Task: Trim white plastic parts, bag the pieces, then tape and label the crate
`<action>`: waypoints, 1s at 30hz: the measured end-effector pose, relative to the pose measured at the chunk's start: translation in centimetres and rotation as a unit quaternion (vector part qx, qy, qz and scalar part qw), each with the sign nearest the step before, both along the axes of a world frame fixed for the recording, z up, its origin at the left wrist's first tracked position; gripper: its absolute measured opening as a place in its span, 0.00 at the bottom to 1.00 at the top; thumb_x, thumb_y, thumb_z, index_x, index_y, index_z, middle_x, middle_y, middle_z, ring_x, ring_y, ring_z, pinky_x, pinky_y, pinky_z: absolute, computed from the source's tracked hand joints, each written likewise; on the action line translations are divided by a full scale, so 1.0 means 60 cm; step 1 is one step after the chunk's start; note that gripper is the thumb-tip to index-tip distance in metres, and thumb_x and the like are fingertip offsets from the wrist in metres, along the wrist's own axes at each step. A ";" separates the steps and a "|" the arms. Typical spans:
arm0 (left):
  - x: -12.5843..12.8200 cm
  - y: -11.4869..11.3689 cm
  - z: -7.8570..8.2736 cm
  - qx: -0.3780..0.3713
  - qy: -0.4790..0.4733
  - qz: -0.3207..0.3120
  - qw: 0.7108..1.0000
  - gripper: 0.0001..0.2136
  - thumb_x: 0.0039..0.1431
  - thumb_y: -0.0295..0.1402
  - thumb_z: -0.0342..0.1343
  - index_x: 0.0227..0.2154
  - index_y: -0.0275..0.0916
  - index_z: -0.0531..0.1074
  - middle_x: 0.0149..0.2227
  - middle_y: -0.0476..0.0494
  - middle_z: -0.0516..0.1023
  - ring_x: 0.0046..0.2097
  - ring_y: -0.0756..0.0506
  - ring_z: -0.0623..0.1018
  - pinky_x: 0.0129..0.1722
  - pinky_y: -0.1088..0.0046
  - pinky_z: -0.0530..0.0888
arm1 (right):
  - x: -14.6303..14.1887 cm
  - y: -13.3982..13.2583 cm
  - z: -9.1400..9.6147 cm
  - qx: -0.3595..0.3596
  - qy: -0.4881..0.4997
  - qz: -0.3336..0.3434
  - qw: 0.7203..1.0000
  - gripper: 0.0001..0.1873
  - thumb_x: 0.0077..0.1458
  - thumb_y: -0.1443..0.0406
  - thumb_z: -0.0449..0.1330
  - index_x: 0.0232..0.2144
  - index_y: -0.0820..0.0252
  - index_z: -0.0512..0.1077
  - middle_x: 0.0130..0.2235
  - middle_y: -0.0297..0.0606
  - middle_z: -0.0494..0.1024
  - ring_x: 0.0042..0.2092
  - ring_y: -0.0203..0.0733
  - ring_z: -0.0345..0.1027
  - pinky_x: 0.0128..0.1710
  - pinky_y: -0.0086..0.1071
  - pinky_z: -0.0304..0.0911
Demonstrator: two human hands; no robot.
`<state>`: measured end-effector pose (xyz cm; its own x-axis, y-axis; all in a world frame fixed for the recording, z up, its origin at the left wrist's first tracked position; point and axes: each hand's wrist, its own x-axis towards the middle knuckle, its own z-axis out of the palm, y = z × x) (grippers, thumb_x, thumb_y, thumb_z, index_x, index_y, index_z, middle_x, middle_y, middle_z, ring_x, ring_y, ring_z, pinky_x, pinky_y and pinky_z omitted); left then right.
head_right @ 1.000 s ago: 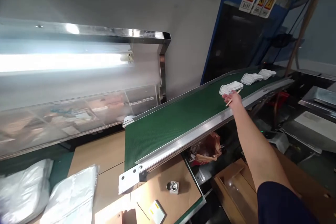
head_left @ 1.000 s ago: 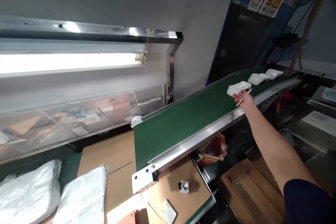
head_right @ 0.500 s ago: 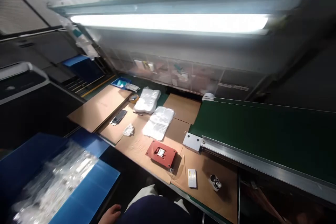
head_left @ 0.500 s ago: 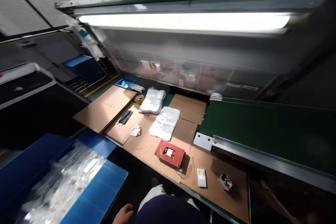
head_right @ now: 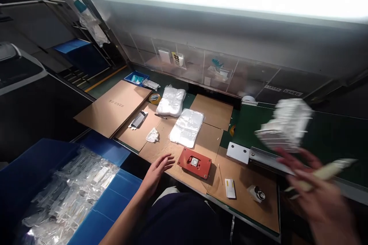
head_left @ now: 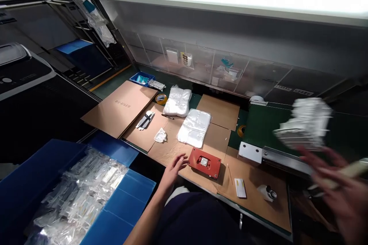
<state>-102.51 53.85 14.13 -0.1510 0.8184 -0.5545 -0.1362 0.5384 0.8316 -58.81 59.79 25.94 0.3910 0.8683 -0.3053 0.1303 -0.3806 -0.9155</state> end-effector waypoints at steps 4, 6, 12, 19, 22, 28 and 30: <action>-0.023 0.067 0.096 0.012 -0.271 0.034 0.962 0.34 0.61 0.57 0.53 0.61 0.39 0.65 0.61 0.31 0.71 0.58 0.38 0.74 0.61 0.58 0.67 | -0.259 -0.056 -0.029 -0.112 0.301 0.106 0.941 0.26 0.44 0.68 0.67 0.48 0.46 0.72 0.53 0.49 0.78 0.49 0.60 0.76 0.15 0.26 0.49; -0.052 0.076 0.126 -0.047 -0.356 0.026 0.933 0.38 0.59 0.63 0.48 0.63 0.40 0.63 0.59 0.32 0.73 0.56 0.36 0.77 0.58 0.54 0.69 | -0.373 -0.078 -0.042 -0.147 0.380 0.182 0.895 0.23 0.47 0.67 0.65 0.47 0.50 0.73 0.50 0.48 0.79 0.47 0.57 0.77 0.15 0.23 0.41; -0.140 0.048 0.156 -0.123 -0.425 0.039 0.896 0.37 0.59 0.62 0.48 0.59 0.36 0.67 0.50 0.31 0.80 0.52 0.31 0.79 0.54 0.49 0.72 | -0.489 -0.108 -0.034 -0.184 0.327 0.267 0.888 0.19 0.59 0.58 0.62 0.51 0.57 0.72 0.38 0.44 0.80 0.25 0.33 0.69 0.16 0.24 0.40; -0.173 0.040 0.181 -0.065 -0.483 0.005 0.873 0.42 0.59 0.65 0.40 0.60 0.33 0.68 0.51 0.28 0.79 0.56 0.28 0.76 0.55 0.49 0.71 | -0.467 -0.069 -0.045 -0.219 0.061 0.220 0.949 0.29 0.54 0.49 0.64 0.54 0.55 0.69 0.33 0.33 0.70 0.30 0.33 0.61 0.30 0.29 0.64; -0.170 0.041 0.190 -0.062 -0.497 -0.013 0.866 0.42 0.58 0.66 0.39 0.57 0.34 0.70 0.49 0.29 0.79 0.55 0.28 0.76 0.54 0.48 0.70 | -0.463 -0.060 -0.052 -0.231 0.050 0.236 0.942 0.31 0.54 0.46 0.62 0.54 0.56 0.70 0.32 0.34 0.70 0.31 0.35 0.61 0.28 0.29 0.61; -0.146 0.049 0.212 -0.088 -0.605 -0.070 0.788 0.43 0.52 0.71 0.37 0.45 0.36 0.77 0.40 0.32 0.81 0.41 0.34 0.81 0.42 0.55 0.74 | -0.445 -0.049 -0.056 -0.218 0.054 0.256 0.940 0.29 0.57 0.47 0.61 0.55 0.55 0.70 0.30 0.33 0.69 0.31 0.36 0.61 0.27 0.30 0.58; -0.140 0.048 0.208 -0.085 -0.621 -0.082 0.775 0.44 0.51 0.72 0.38 0.45 0.37 0.77 0.40 0.32 0.81 0.41 0.36 0.81 0.42 0.57 0.75 | -0.438 -0.049 -0.059 -0.218 0.055 0.257 0.940 0.29 0.57 0.47 0.61 0.54 0.56 0.70 0.31 0.34 0.70 0.31 0.36 0.63 0.27 0.30 0.58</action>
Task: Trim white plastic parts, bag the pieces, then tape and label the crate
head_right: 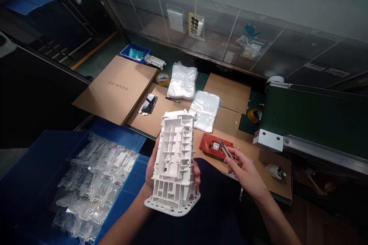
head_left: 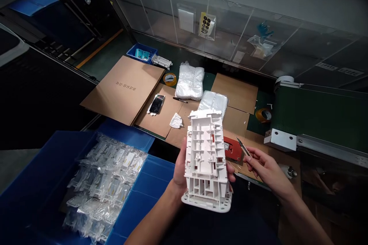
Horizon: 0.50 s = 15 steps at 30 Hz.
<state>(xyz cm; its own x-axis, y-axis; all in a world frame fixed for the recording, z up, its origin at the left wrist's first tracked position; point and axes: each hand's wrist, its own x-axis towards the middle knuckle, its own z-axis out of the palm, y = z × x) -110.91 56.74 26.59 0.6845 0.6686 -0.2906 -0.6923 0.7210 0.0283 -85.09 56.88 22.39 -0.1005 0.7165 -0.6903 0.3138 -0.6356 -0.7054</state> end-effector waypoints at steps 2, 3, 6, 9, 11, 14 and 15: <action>0.003 -0.004 -0.016 0.040 0.030 0.010 0.999 0.44 0.49 0.73 0.43 0.47 0.37 0.76 0.43 0.31 0.81 0.45 0.34 0.80 0.46 0.54 0.75 | 0.008 -0.001 -0.006 -0.007 -0.001 -0.003 1.000 0.29 0.56 0.47 0.62 0.54 0.56 0.69 0.31 0.34 0.71 0.31 0.36 0.63 0.27 0.29 0.58; 0.004 -0.006 -0.027 0.076 0.077 0.026 0.994 0.42 0.48 0.72 0.47 0.48 0.37 0.76 0.45 0.31 0.80 0.47 0.32 0.79 0.49 0.51 0.74 | 0.012 -0.002 -0.010 -0.010 -0.001 -0.007 1.000 0.30 0.56 0.47 0.62 0.55 0.56 0.69 0.32 0.35 0.72 0.31 0.36 0.63 0.26 0.29 0.58; 0.002 -0.012 -0.061 0.217 0.292 0.080 0.928 0.38 0.44 0.56 0.68 0.56 0.41 0.71 0.54 0.33 0.77 0.56 0.29 0.75 0.58 0.47 0.69 | 0.021 -0.006 -0.020 -0.010 0.008 -0.016 1.000 0.29 0.56 0.47 0.62 0.55 0.55 0.69 0.37 0.37 0.74 0.32 0.35 0.64 0.26 0.28 0.58; 0.002 -0.013 -0.078 0.304 0.431 0.109 0.843 0.43 0.41 0.36 0.75 0.62 0.48 0.64 0.64 0.36 0.66 0.65 0.30 0.66 0.66 0.49 0.61 | 0.028 -0.009 -0.024 -0.008 0.016 -0.029 0.999 0.29 0.56 0.47 0.62 0.54 0.56 0.69 0.39 0.38 0.74 0.32 0.35 0.64 0.25 0.28 0.57; 0.004 -0.013 -0.079 0.336 0.488 0.129 0.795 0.42 0.42 0.31 0.74 0.63 0.49 0.64 0.67 0.37 0.60 0.67 0.31 0.62 0.67 0.51 0.60 | 0.030 -0.011 -0.024 -0.011 0.015 -0.037 0.999 0.31 0.55 0.47 0.63 0.55 0.57 0.68 0.39 0.39 0.75 0.32 0.36 0.64 0.24 0.28 0.57; 0.008 -0.014 -0.077 0.357 0.536 0.133 0.753 0.41 0.42 0.29 0.73 0.62 0.48 0.65 0.66 0.35 0.61 0.66 0.31 0.64 0.65 0.52 0.64 | 0.035 -0.014 -0.027 -0.017 0.015 -0.043 0.999 0.31 0.54 0.47 0.63 0.54 0.57 0.69 0.39 0.39 0.76 0.32 0.35 0.64 0.24 0.28 0.58; 0.010 -0.015 -0.077 0.353 0.536 0.131 0.756 0.42 0.42 0.29 0.73 0.62 0.47 0.64 0.65 0.34 0.62 0.66 0.31 0.65 0.64 0.53 0.64 | 0.036 -0.015 -0.029 -0.017 0.017 -0.044 0.999 0.31 0.54 0.47 0.63 0.54 0.57 0.69 0.39 0.39 0.76 0.32 0.35 0.65 0.24 0.28 0.57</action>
